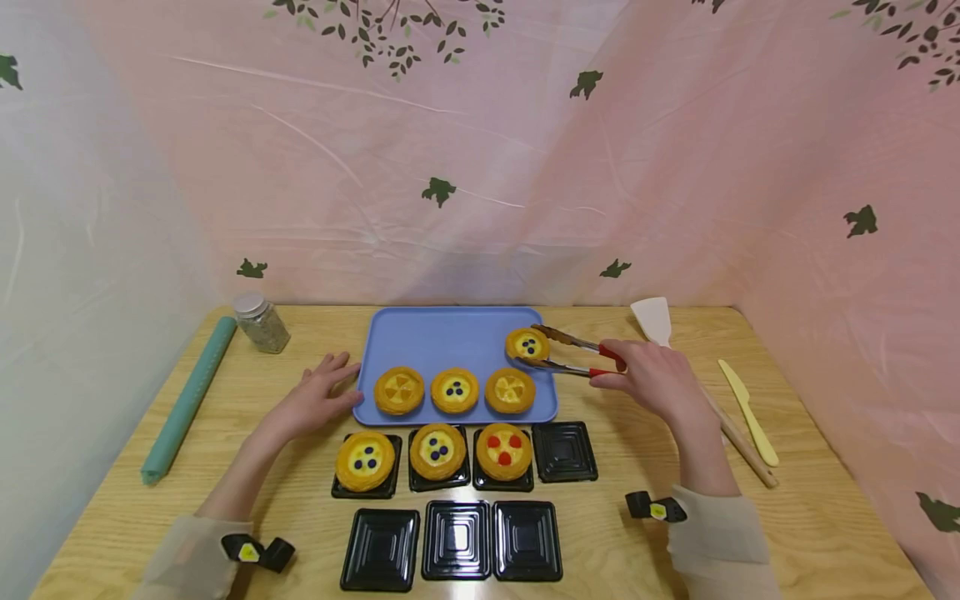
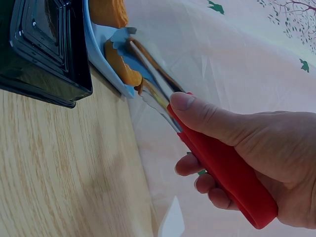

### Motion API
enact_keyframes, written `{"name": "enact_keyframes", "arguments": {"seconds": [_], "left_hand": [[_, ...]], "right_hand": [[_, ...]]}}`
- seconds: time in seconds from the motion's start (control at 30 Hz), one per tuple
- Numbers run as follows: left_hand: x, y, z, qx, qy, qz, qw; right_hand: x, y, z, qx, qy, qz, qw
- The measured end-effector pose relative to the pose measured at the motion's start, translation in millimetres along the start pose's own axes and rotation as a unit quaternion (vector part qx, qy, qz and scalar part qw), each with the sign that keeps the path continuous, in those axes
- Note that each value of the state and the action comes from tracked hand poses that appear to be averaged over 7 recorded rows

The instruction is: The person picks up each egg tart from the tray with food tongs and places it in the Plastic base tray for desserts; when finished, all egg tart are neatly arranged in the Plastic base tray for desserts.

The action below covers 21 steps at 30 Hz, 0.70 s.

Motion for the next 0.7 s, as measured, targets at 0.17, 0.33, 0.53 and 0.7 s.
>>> {"name": "enact_keyframes", "arguments": {"seconds": [0.17, 0.33, 0.53, 0.7], "left_hand": [[0.6, 0.6, -0.2, -0.002, 0.001, -0.001, 1.0000], [0.8, 0.8, -0.4, -0.002, 0.002, -0.001, 1.0000], [1.4, 1.5, -0.8, 0.001, 0.005, 0.002, 1.0000], [2.9, 2.8, -1.3, 0.004, 0.013, 0.007, 0.9999]], "right_hand": [[-0.4, 0.9, -1.5, 0.005, 0.002, -0.003, 1.0000], [-1.8, 1.5, -2.6, 0.005, 0.003, -0.002, 1.0000], [-2.1, 1.6, -3.2, 0.004, 0.003, -0.002, 1.0000], [-0.7, 1.8, -3.6, 0.002, 0.002, 0.002, 1.0000]]}}
Point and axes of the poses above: each hand's wrist, its own y-axis away from the middle knuckle, its own z-axis out of the palm, x = y × z, the point moved 10 cm from there along -y, towards the middle knuckle, and after that the axes turned 1 degree about -x, right-handed, at the moved point
